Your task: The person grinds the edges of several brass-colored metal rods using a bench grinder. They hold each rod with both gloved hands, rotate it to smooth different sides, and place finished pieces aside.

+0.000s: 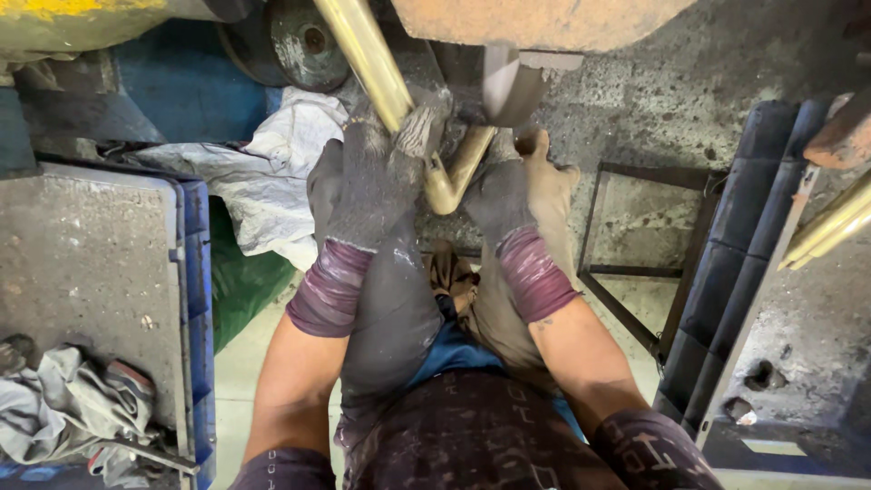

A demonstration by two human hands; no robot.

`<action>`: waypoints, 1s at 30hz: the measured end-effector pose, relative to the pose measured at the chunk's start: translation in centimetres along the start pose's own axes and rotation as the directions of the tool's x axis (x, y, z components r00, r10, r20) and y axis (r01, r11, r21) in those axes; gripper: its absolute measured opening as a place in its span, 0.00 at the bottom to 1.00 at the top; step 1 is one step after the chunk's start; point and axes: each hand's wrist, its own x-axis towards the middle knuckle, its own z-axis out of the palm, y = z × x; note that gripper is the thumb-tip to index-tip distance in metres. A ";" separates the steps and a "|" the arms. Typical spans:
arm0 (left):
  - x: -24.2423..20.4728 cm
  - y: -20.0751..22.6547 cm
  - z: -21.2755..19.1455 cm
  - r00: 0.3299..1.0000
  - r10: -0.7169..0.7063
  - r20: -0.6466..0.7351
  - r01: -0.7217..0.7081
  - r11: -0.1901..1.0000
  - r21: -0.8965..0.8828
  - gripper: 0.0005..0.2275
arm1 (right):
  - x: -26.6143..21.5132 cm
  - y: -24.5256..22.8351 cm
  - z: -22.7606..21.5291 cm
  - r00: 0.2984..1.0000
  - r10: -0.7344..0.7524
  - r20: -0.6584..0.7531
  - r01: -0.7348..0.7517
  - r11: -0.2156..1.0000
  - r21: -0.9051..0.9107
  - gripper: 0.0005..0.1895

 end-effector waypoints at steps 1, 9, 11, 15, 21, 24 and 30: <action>0.4 0.2 0.4 0.991 -0.130 0.009 0.122 0.904 -0.409 0.15 | 0.3 0.0 -1.2 1.000 -0.020 0.016 0.021 0.998 -0.064 0.24; 3.5 0.4 0.0 0.997 0.079 0.010 -0.079 0.985 0.153 0.12 | 1.8 0.3 -3.5 0.998 0.004 0.062 -0.019 0.969 0.248 0.21; 4.2 0.0 0.5 0.991 0.013 0.134 -0.074 0.881 0.467 0.07 | 1.4 0.2 -2.8 0.997 0.037 -0.064 -0.025 0.984 0.175 0.25; 4.3 -0.5 2.4 0.864 -0.504 -0.007 0.442 0.764 -0.470 0.10 | 1.1 -0.8 -1.4 0.986 0.080 -0.147 -0.070 0.995 0.073 0.31; 4.1 -2.3 4.0 0.985 0.070 -0.158 -0.014 0.942 0.334 0.10 | 3.3 0.8 -3.1 0.948 -0.047 -0.316 0.132 0.958 0.255 0.26; 4.0 -2.3 4.6 0.983 -0.053 -0.174 0.100 0.957 0.273 0.08 | 3.1 1.0 -4.3 0.949 -0.112 -0.294 0.158 0.978 0.136 0.22; 4.9 -2.0 6.7 0.821 -0.570 0.022 0.482 0.673 -0.561 0.14 | 0.2 0.3 -2.7 0.872 -0.485 -0.067 -0.082 -0.010 -0.997 0.21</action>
